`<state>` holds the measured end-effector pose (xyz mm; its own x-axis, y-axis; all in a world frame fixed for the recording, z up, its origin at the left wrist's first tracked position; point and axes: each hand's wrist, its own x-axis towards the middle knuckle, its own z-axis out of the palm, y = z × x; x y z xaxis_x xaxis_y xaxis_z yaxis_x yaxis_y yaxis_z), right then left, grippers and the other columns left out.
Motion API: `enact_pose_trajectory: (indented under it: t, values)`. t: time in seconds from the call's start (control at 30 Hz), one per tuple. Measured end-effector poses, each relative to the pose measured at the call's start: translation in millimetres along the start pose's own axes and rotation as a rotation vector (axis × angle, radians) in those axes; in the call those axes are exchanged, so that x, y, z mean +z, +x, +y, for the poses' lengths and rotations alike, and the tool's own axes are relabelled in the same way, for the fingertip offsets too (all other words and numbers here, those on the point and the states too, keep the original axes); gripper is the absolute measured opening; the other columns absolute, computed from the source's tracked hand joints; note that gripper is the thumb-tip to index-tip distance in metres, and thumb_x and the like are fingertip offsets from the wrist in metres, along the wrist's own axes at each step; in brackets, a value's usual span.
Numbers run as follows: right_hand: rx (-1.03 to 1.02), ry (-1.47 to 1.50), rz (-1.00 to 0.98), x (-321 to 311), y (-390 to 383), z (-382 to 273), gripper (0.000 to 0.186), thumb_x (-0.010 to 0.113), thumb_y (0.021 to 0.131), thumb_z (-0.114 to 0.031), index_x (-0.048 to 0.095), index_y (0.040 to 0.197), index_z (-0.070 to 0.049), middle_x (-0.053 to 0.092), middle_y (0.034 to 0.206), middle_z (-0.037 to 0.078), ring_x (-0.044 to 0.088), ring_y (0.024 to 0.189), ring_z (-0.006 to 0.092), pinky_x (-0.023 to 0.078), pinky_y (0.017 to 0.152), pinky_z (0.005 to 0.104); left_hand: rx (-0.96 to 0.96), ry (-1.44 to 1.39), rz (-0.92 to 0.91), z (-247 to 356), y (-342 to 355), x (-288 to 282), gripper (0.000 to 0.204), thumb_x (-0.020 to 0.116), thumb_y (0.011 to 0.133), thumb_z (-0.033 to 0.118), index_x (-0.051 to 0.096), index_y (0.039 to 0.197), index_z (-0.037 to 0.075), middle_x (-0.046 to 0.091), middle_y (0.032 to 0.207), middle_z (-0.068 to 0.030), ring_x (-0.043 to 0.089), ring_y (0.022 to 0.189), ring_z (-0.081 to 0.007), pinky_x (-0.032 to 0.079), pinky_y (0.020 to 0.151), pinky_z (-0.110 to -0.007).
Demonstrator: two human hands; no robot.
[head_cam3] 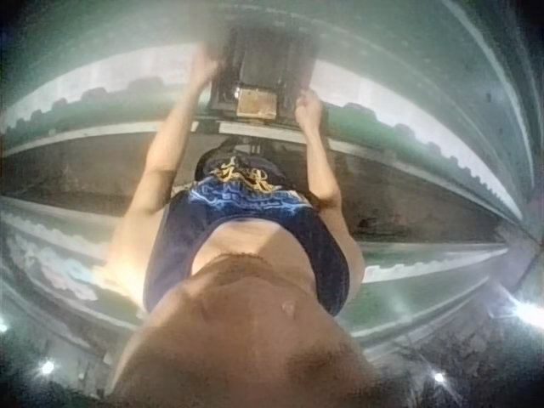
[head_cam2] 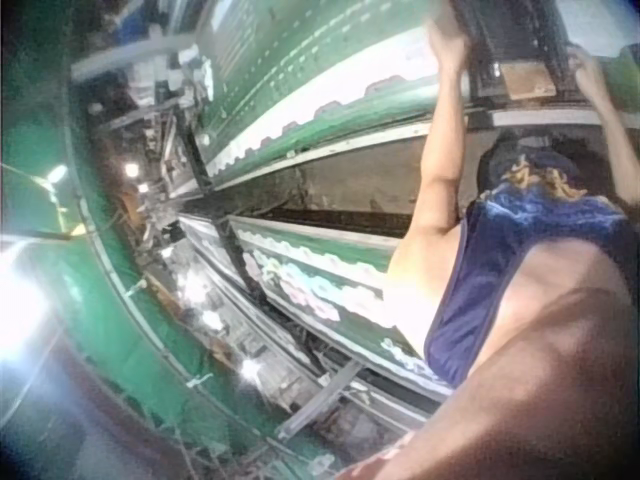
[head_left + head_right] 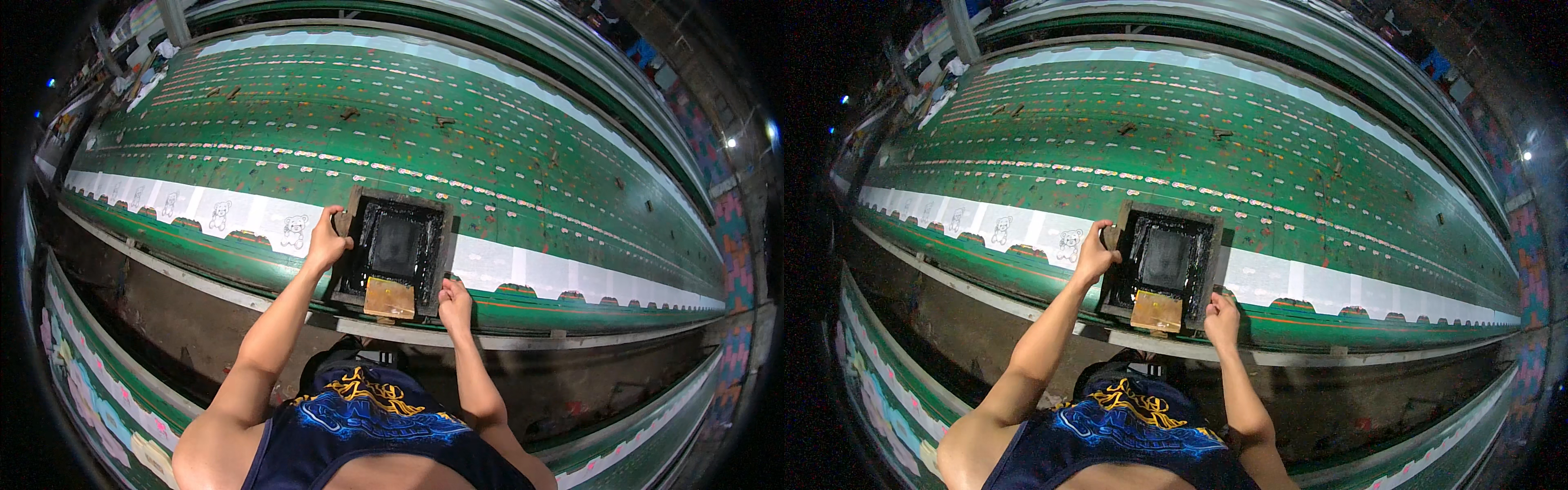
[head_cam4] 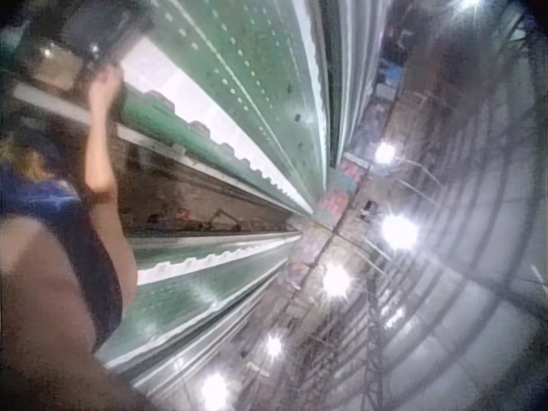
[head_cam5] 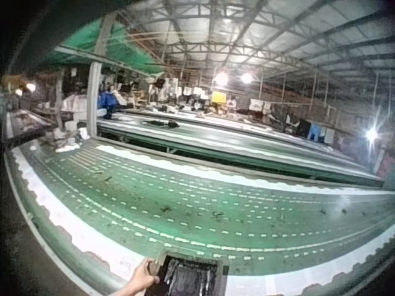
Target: The person holds a screen printing frame over a long green textile and uses a squeegee to spread ink across the screen, repeatedly moving the frame along the fabric to print a pattern. The person adjusts the frame and repositions it multiple times to continue the print run.
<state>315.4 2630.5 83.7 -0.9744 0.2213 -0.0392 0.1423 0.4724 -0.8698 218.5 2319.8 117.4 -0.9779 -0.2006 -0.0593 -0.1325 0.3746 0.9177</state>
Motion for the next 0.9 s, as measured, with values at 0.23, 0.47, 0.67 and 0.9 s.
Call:
enact_pose_trajectory:
  t: [0.23,0.47,0.67,0.9]
  values:
    - [0.076,-0.033,-0.043,0,-17,4,0.028,0.062,0.086,0.000,0.066,0.114,0.004,0.065,0.103,0.016,0.066,0.095,0.0282,0.051,0.085,0.0353,-0.003,-0.009,0.001,-25,-9,7,0.074,0.076,0.057,-0.004,0.050,0.125,0.010,0.066,0.108,-0.0178,0.064,0.104,-0.0305,0.049,0.091,-0.036]
    - [0.033,-0.045,-0.048,0,-19,2,0.031,0.064,0.088,-0.006,0.064,0.117,0.003,0.062,0.110,0.018,0.062,0.102,0.0327,0.049,0.090,0.0384,-0.050,-0.019,-0.038,-19,-6,9,0.072,0.075,0.058,-0.005,0.051,0.124,0.010,0.066,0.102,-0.0142,0.063,0.095,-0.0256,0.050,0.085,-0.034]
    - [-0.468,-0.174,-0.190,5,-38,-65,0.033,0.070,0.085,-0.014,0.064,0.112,0.002,0.061,0.113,0.016,0.056,0.111,0.0361,0.045,0.097,0.0424,-0.083,-0.003,-0.063,-15,-6,8,0.070,0.074,0.059,-0.006,0.052,0.123,0.010,0.062,0.087,-0.0089,0.058,0.078,-0.0201,0.050,0.074,-0.032]
    - [-0.704,-0.457,-0.385,22,-32,-88,0.039,0.071,0.070,-0.003,0.065,0.108,0.002,0.062,0.111,0.015,0.058,0.107,0.0324,0.047,0.096,0.0416,0.050,0.046,-0.033,-22,-5,9,0.069,0.074,0.059,-0.002,0.051,0.123,0.011,0.064,0.083,-0.0119,0.062,0.075,-0.0224,0.050,0.070,-0.033]
